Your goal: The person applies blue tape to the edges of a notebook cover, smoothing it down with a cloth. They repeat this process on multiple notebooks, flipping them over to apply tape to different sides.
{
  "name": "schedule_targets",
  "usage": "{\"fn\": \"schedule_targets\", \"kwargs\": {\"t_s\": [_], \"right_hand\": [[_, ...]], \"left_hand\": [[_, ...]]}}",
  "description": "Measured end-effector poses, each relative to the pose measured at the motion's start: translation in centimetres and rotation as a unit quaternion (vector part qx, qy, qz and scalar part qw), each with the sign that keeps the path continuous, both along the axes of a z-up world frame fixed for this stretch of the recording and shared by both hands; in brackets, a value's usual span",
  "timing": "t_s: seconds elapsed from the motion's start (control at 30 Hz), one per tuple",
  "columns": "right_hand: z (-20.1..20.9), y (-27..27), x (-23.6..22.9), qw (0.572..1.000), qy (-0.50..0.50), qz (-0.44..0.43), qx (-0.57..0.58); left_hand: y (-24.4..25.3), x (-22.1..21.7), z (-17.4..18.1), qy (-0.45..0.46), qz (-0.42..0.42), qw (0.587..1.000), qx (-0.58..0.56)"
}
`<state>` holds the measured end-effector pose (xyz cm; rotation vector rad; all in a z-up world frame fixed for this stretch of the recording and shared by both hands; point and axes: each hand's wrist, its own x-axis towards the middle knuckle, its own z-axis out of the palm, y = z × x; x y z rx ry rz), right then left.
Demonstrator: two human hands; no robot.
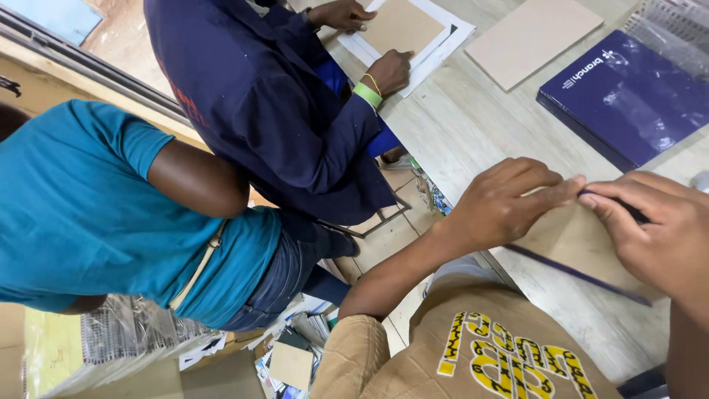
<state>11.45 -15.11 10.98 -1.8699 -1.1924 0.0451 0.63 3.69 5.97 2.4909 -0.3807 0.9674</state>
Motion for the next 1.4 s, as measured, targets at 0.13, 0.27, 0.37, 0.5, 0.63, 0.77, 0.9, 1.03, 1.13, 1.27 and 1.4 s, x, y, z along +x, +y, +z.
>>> {"fn": "schedule_targets", "kwargs": {"t_s": [0.13, 0.27, 0.37, 0.5, 0.63, 0.77, 0.9, 1.03, 1.13, 1.27, 1.4], "right_hand": [[-1.0, 0.4, 0.2, 0.992, -0.123, 0.026, 0.005], [-2.0, 0.5, 0.1, 0.996, -0.090, 0.003, -0.005], [-2.7, 0.5, 0.1, 0.996, -0.082, 0.009, -0.013], [-3.0, 0.3, 0.3, 0.997, -0.070, 0.023, -0.006], [-3.3, 0.0, 0.6, 0.998, -0.043, 0.035, 0.004], [-2.9, 0.0, 0.6, 0.998, -0.030, 0.055, 0.017], [-2.1, -0.4, 0.8, 0.998, 0.022, 0.042, 0.047], [-2.7, -0.9, 1.4, 0.998, 0.013, 0.039, 0.054], [-3.3, -1.2, 1.8, 0.992, 0.106, 0.058, 0.047], [-3.5, -1.9, 2.0, 0.992, 0.097, 0.052, 0.059], [-5.8, -2.8, 3.3, 0.978, 0.161, -0.008, 0.131]], "left_hand": [[-2.7, -0.3, 1.3, 0.005, 0.031, 0.963, -0.266], [-3.6, -0.4, 2.1, 0.111, 0.077, 0.917, -0.376], [-3.6, -0.4, 1.0, 0.167, 0.071, 0.871, -0.457], [-3.1, 0.0, -1.0, 0.230, 0.027, 0.797, -0.558], [-3.0, 0.0, -2.0, 0.226, -0.021, 0.774, -0.591], [-3.7, -0.5, 0.3, 0.191, 0.019, 0.808, -0.556], [-3.1, -0.7, 2.3, 0.154, 0.006, 0.918, -0.366], [-3.7, -0.1, 4.1, 0.137, 0.025, 0.938, -0.317], [-3.4, 0.4, 3.6, 0.136, -0.001, 0.955, -0.264], [-1.1, 0.0, 3.8, 0.168, -0.065, 0.952, -0.247], [1.5, -2.1, 4.5, 0.236, 0.010, 0.898, -0.371]]}}
